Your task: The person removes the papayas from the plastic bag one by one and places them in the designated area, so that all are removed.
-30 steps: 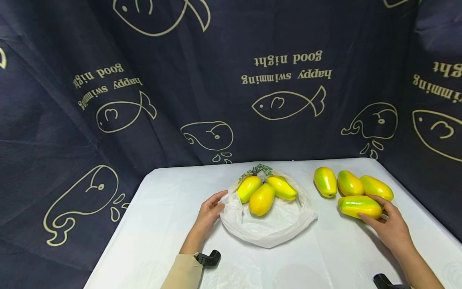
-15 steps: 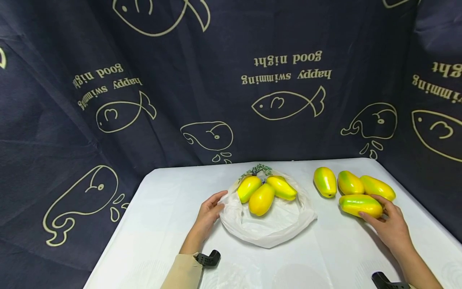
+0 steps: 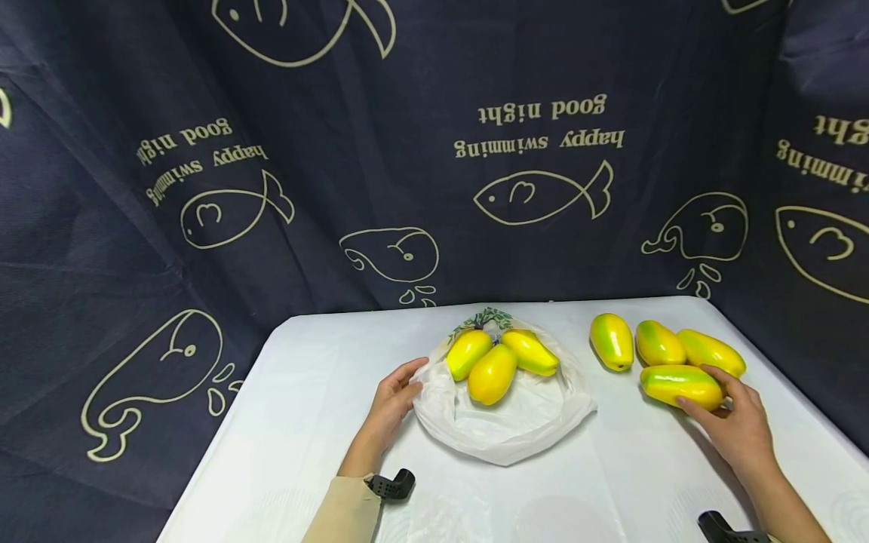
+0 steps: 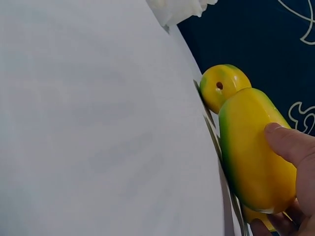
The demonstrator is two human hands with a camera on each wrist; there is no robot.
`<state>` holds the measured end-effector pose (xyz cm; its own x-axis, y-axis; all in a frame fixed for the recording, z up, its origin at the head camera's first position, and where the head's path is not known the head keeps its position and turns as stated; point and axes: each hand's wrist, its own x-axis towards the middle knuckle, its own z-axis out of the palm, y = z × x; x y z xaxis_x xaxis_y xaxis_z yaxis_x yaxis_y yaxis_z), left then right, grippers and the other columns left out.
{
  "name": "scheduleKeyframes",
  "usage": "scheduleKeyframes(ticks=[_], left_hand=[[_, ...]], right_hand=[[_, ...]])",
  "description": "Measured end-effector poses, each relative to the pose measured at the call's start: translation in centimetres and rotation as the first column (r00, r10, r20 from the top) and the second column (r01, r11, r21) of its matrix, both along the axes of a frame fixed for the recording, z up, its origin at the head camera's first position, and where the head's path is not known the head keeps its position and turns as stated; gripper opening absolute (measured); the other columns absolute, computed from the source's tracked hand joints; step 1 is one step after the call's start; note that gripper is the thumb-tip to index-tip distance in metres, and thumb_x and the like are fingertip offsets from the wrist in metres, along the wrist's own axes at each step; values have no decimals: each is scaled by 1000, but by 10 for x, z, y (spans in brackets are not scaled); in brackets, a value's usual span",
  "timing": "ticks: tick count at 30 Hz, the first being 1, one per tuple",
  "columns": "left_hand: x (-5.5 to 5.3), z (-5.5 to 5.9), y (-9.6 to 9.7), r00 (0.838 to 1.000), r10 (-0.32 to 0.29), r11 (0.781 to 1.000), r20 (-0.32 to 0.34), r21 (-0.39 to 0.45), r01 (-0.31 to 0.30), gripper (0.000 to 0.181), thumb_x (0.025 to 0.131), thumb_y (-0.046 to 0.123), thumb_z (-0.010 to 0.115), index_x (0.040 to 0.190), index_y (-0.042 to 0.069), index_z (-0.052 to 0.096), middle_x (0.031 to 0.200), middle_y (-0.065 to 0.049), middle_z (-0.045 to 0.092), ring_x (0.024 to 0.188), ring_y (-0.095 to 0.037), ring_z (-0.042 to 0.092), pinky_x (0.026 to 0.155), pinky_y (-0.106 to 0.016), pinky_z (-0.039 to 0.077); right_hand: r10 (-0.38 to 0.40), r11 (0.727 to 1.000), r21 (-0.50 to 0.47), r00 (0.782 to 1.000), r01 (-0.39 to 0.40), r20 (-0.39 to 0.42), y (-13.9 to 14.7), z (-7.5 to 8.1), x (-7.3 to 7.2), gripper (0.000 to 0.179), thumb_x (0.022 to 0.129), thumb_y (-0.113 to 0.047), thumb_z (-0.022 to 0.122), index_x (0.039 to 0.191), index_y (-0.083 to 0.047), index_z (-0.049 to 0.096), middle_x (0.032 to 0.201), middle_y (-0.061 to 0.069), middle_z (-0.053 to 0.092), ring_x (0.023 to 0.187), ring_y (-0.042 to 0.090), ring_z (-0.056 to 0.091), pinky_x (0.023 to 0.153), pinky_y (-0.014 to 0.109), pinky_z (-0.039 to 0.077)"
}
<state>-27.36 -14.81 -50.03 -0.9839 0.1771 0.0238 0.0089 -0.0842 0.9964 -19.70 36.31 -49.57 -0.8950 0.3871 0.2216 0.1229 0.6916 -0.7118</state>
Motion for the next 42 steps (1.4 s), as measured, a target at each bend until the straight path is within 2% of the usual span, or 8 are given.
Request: scheduleKeyframes(ticks=[2,4,6,9,19,32,37,42], left_hand=[[0,0,0,1000,-1,1000,-3,1,1,45,96,2,55,141,10,56,147,-14,52,117,-16,59,85,-21,56],[0,0,0,1000,1,1000,-3,2,-1,45,96,2,55,141,10,56,147,-14,53,116,-16,59,85,-21,56],[1,1,0,1000,0,1000,-5,4,0,45,96,2,55,141,9,56,147,-14,52,116,-16,59,85,-21,56],[1,1,-1,1000,0,1000,-2,5,0,45,96,2,55,141,10,56,147,-14,53,116,-15,59,85,-21,56],[1,1,-1,1000,-3,1000,0,7,3,45,96,2,55,141,10,56,146,-14,53,114,-15,60,85,-21,56],[1,1,0,1000,-9,1000,-3,9,9,46,96,3,55,142,8,55,147,-15,52,114,-13,60,85,-20,56],[1,0,0,1000,-10,1000,-15,-7,10,46,97,4,55,142,8,54,147,-16,51,112,-11,61,86,-21,56],[0,0,0,1000,-9,1000,-10,2,9,45,97,4,54,142,9,55,147,-14,52,113,-10,61,86,-21,57]], right_hand=[[-1,1000,3,1000,1,-11,-1,0,0,74,92,-28,71,152,-3,35,145,36,31,127,51,35,66,1,30],[-1,1000,4,1000,1,-15,-2,0,0,74,92,-27,71,152,-3,35,145,37,31,129,52,35,85,8,45],[-3,1000,-1,1000,3,-18,-3,0,1,74,93,-27,70,153,-3,34,146,37,30,130,53,33,103,32,50],[-3,1000,-3,1000,3,-28,-5,1,1,74,93,-25,70,153,-1,34,147,38,29,133,55,31,103,67,37],[-16,1000,-4,999,16,-42,-11,5,2,71,92,-23,71,151,-2,37,147,36,31,133,53,29,101,68,37],[-48,999,-2,993,48,-105,-21,18,4,58,95,-21,65,146,-4,45,147,32,38,133,51,29,101,62,26],[-36,999,-5,981,36,-192,-38,32,-1,50,94,-16,64,141,-4,52,143,28,44,129,47,32,97,58,26],[46,999,21,956,-42,-290,-62,45,-8,46,92,-11,65,136,-4,56,140,24,50,128,42,36,99,54,27]])
